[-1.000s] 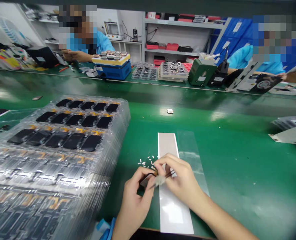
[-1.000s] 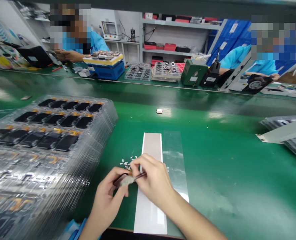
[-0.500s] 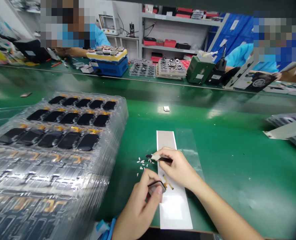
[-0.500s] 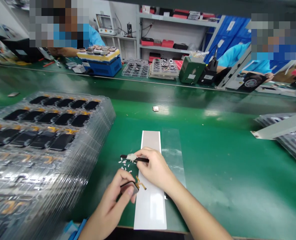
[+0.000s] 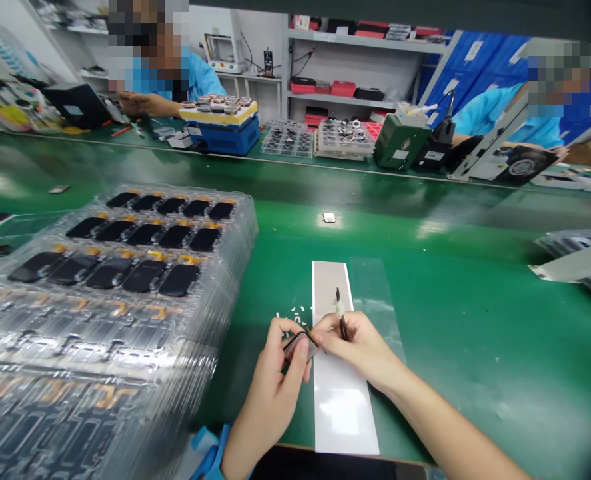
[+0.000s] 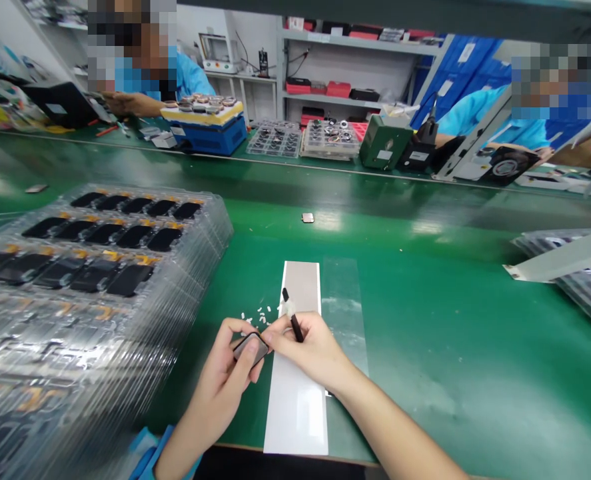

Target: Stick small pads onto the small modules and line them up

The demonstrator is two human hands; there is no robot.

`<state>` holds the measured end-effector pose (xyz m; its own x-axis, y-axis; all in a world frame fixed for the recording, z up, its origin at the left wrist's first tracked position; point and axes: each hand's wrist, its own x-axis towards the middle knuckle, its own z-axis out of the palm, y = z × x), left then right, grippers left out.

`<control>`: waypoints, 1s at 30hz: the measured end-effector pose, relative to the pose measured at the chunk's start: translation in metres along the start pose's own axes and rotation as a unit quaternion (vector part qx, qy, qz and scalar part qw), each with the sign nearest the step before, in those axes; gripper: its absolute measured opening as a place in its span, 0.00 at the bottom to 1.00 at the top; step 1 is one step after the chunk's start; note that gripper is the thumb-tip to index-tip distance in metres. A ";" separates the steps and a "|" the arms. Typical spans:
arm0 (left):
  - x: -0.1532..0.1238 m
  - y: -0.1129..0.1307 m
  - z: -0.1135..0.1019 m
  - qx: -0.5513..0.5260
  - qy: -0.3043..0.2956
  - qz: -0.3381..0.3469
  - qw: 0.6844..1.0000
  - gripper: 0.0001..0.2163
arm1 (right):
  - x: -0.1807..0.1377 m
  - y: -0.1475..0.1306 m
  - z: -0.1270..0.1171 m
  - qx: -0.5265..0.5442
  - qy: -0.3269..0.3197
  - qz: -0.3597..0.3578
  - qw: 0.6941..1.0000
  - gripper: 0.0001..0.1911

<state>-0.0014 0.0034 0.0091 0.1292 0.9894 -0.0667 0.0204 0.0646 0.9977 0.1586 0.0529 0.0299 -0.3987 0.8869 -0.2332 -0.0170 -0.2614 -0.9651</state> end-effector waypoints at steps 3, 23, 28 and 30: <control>-0.001 0.000 0.000 -0.002 -0.014 -0.001 1.000 0.08 | -0.001 0.001 -0.001 -0.001 0.005 0.001 1.000 0.21; 0.000 0.003 0.011 -0.048 -0.070 0.033 0.996 0.08 | -0.023 -0.014 0.001 -0.115 0.073 -0.109 0.985 0.12; 0.002 0.003 0.011 -0.026 -0.058 0.031 0.997 0.07 | -0.021 -0.014 -0.001 -0.093 0.066 -0.098 0.989 0.17; 0.002 0.006 0.010 0.014 -0.056 0.036 0.998 0.07 | -0.021 -0.015 -0.010 -0.119 0.118 -0.129 0.977 0.20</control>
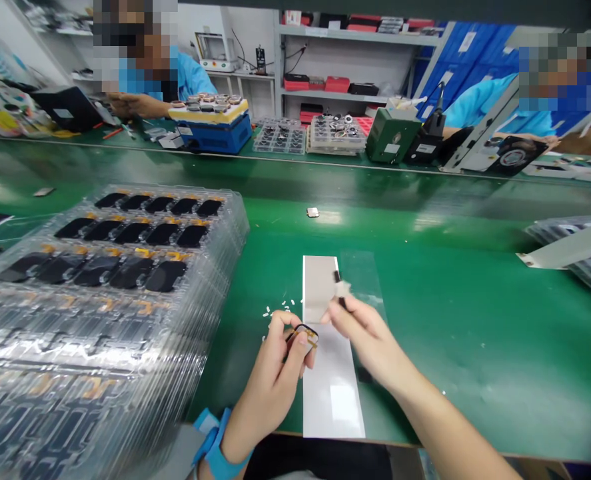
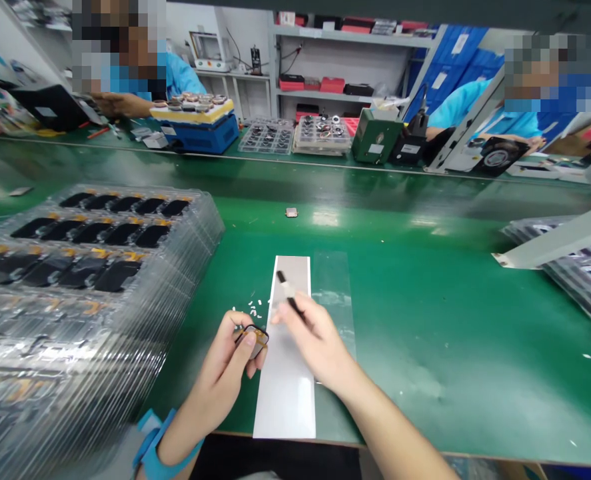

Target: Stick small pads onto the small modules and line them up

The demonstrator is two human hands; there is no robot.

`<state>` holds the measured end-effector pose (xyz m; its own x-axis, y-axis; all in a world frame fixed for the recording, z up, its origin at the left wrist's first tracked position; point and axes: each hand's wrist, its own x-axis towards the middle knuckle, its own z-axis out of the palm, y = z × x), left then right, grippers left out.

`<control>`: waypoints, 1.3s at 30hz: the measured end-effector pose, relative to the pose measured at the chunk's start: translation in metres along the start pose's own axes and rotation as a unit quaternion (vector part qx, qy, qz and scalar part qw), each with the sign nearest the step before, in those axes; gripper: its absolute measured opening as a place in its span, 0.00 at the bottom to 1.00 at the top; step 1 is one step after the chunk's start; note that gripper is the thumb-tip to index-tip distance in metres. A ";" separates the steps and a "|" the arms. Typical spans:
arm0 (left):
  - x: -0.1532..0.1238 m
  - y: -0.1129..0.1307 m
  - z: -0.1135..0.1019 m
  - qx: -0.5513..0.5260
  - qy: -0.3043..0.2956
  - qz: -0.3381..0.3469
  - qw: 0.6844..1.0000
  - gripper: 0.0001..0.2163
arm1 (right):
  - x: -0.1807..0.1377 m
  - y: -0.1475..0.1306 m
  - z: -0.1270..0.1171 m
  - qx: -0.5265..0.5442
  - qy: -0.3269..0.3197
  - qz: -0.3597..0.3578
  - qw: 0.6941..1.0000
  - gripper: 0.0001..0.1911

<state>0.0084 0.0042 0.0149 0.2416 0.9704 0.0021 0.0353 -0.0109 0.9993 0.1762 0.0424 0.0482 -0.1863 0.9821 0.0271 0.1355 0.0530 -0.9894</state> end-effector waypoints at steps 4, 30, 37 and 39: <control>0.001 0.010 0.004 0.169 -0.066 0.030 0.983 0.06 | 0.002 0.013 -0.023 -0.064 0.126 -0.032 0.990 0.23; 0.011 0.003 0.032 0.348 -0.115 0.133 0.921 0.09 | -0.024 0.033 -0.028 0.119 0.218 -0.028 0.968 0.14; 0.005 0.010 0.025 -0.045 -0.002 -0.052 0.998 0.06 | -0.052 0.020 0.011 0.156 0.314 -0.088 0.932 0.06; 0.003 0.012 0.025 -0.128 -0.008 -0.067 0.989 0.06 | -0.056 0.021 0.024 0.161 0.313 -0.100 0.931 0.05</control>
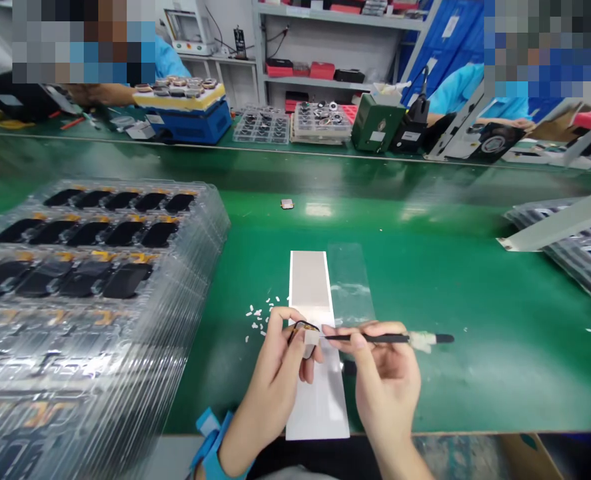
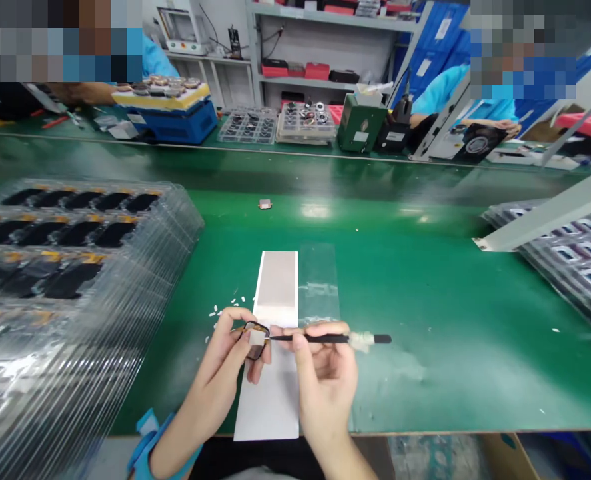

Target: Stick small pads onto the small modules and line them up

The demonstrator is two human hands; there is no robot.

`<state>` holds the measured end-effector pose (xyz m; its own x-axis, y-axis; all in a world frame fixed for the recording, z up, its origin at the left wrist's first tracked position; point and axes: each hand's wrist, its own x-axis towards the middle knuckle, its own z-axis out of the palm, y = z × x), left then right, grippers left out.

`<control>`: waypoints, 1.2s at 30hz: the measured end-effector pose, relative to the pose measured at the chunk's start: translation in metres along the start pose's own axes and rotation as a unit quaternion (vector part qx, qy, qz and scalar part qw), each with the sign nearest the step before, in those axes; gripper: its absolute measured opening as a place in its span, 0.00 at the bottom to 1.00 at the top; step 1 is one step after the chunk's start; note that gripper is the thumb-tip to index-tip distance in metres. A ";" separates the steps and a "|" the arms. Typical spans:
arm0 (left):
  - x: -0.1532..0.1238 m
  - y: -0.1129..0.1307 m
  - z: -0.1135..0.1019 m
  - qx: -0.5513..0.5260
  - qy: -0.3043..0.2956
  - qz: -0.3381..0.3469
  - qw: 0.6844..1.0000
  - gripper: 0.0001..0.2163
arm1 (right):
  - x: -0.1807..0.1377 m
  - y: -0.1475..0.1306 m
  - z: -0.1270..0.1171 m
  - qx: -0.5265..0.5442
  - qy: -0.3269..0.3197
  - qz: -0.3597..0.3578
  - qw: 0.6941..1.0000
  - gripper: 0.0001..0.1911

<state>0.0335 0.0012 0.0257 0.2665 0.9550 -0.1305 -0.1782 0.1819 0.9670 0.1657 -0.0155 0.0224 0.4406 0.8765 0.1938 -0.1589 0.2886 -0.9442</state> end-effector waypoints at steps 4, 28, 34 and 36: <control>-0.002 -0.003 0.001 -0.082 -0.005 -0.004 0.997 0.10 | -0.010 0.005 0.010 0.000 0.011 -0.017 1.000 0.06; 0.000 -0.008 0.006 -0.027 0.039 0.027 0.999 0.08 | -0.012 0.007 0.009 0.012 0.008 -0.025 1.000 0.06; 0.000 -0.011 0.004 0.050 0.005 0.014 0.999 0.06 | -0.009 -0.005 -0.029 -0.067 0.083 -0.027 0.994 0.06; -0.003 -0.008 0.004 0.122 -0.051 0.004 0.991 0.05 | -0.012 -0.009 -0.050 -0.132 0.075 -0.008 0.988 0.06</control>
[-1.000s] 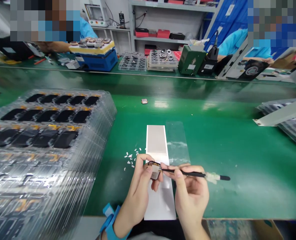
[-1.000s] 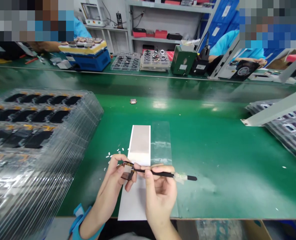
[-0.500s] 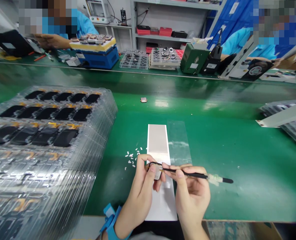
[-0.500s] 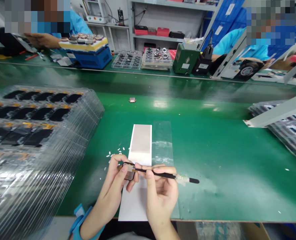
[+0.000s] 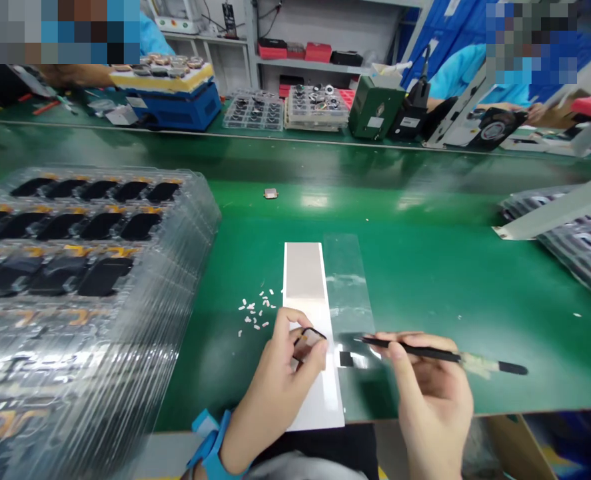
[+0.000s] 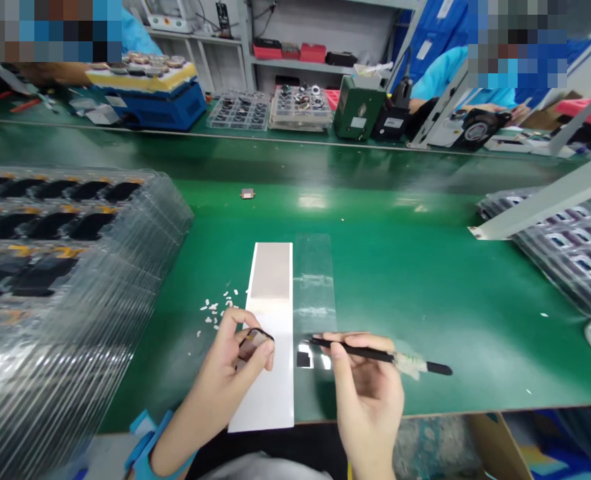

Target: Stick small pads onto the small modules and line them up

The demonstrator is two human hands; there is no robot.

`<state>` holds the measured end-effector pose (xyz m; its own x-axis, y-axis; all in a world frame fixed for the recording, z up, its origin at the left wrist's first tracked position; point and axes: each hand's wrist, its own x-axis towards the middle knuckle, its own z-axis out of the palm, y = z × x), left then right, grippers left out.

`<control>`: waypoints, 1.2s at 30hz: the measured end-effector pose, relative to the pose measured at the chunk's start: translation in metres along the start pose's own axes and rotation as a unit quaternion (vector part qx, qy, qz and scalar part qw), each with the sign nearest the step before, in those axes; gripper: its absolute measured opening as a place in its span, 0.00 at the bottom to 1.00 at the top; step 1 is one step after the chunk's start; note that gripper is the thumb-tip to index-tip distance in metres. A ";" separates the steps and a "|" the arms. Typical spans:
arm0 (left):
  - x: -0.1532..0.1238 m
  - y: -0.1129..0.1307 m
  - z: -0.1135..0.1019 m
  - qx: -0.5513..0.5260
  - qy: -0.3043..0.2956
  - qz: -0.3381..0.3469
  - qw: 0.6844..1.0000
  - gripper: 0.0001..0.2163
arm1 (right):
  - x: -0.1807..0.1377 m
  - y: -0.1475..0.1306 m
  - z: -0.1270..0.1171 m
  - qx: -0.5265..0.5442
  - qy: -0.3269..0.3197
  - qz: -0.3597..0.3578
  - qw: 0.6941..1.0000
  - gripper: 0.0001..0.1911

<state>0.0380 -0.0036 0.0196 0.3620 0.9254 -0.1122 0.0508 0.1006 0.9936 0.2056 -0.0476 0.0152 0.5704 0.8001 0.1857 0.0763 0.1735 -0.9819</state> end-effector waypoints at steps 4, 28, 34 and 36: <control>-0.004 0.010 0.001 0.182 -0.152 0.009 0.971 0.04 | -0.007 0.011 -0.028 -0.075 -0.068 0.014 0.995 0.03; 0.004 0.006 0.008 0.259 -0.125 0.031 0.957 0.04 | -0.014 0.027 -0.025 -0.034 -0.046 0.056 0.997 0.07; 0.004 0.006 0.004 0.185 -0.069 0.068 0.978 0.07 | -0.010 0.020 -0.025 -0.016 -0.031 0.047 0.998 0.06; 0.004 0.005 0.003 0.160 -0.050 0.073 0.983 0.10 | -0.008 0.010 -0.023 -0.006 -0.019 0.027 0.999 0.05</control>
<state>0.0427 -0.0009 0.0244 0.4767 0.8790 0.0145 0.2762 -0.1654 0.9467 0.2204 -0.0658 0.0030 0.5423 0.8297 0.1326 0.0563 0.1216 -0.9910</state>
